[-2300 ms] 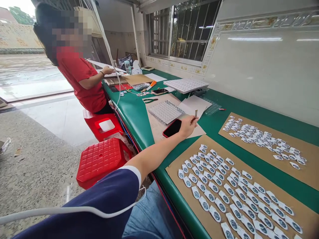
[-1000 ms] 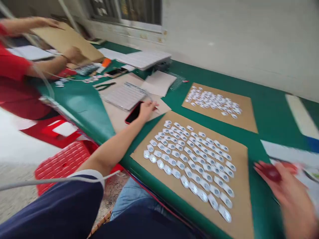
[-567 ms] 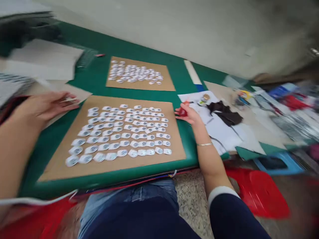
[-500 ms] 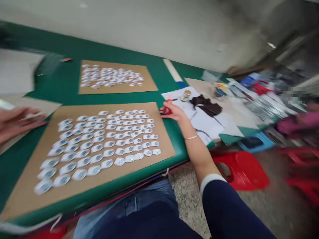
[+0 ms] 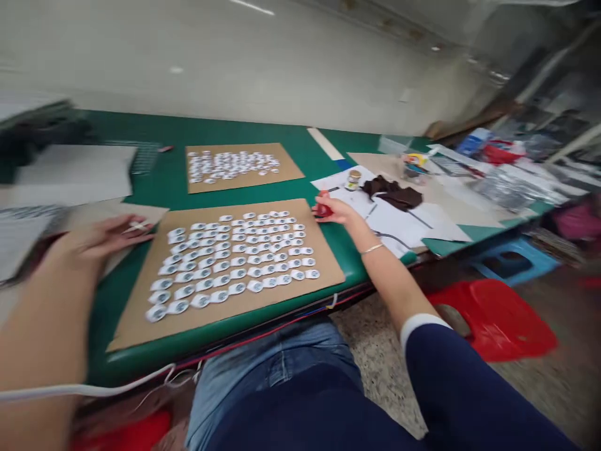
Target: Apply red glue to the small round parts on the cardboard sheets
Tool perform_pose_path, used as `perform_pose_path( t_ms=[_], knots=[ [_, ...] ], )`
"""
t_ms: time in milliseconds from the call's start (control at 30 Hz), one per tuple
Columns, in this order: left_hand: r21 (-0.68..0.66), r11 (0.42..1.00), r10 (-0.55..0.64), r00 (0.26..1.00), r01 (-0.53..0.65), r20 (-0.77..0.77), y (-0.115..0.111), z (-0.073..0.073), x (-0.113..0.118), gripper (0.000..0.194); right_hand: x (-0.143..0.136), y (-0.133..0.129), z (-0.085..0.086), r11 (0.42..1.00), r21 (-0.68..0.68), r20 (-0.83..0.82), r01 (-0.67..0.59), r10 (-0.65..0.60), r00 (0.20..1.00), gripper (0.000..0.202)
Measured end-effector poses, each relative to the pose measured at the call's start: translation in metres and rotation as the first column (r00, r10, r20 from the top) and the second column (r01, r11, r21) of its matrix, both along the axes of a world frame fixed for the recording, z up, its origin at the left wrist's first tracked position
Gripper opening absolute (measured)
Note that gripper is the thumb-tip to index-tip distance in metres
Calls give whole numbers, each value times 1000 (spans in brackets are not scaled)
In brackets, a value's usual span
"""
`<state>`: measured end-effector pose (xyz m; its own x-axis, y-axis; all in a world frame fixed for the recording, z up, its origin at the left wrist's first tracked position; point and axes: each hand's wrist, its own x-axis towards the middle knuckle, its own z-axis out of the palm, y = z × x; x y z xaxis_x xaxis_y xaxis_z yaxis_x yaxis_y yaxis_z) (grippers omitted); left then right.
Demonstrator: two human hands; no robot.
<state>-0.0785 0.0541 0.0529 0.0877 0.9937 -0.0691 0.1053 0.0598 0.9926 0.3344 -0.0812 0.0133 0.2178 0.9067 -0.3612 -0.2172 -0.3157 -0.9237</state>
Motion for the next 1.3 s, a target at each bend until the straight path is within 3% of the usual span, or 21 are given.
perform_pose_path(
  t_ms=[100, 233, 467, 633, 733, 867, 1000, 1067, 1167, 1300],
  knots=[
    [-217, 976, 5, 999, 3, 39, 17, -20, -49, 22, 0, -5, -9, 1000, -1, 18, -4, 4, 1000, 21],
    [-215, 976, 9, 987, 26, 162, 34, -37, -61, 21, -1, -14, -13, 1000, 5, 65, 11, -11, 998, 22],
    [64, 993, 85, 973, -101, 214, 40, -36, -70, 27, 0, -6, -3, 990, 123, 143, 68, -85, 986, 29],
    [354, 911, 187, 977, -212, 104, 31, -35, -62, 34, -7, 20, 10, 973, 230, 188, 19, -63, 980, 37],
    [466, 872, 186, 982, -148, -36, 13, -26, -37, 35, -11, 33, 14, 970, 242, 210, -14, -39, 977, 39],
    [482, 874, -4, 992, 62, -122, -5, -1, 18, 32, -11, 42, 14, 971, 228, 274, -77, 12, 962, 36],
    [333, 884, -241, 929, 329, -279, -4, 11, 89, 30, -11, 51, 12, 954, 288, 313, -84, -11, 950, 38],
    [294, 853, -326, 880, 431, -346, 0, 5, 126, 25, -14, 57, 12, 934, 348, 314, -82, -33, 949, 38],
    [282, 834, -393, 869, 474, -299, 5, -16, 169, 18, -18, 65, 14, 903, 428, 279, -41, -89, 956, 42],
    [318, 778, -411, 821, 543, -396, 8, -43, 192, 16, -17, 70, 19, 916, 402, 216, -1, -94, 972, 38]
  ],
)
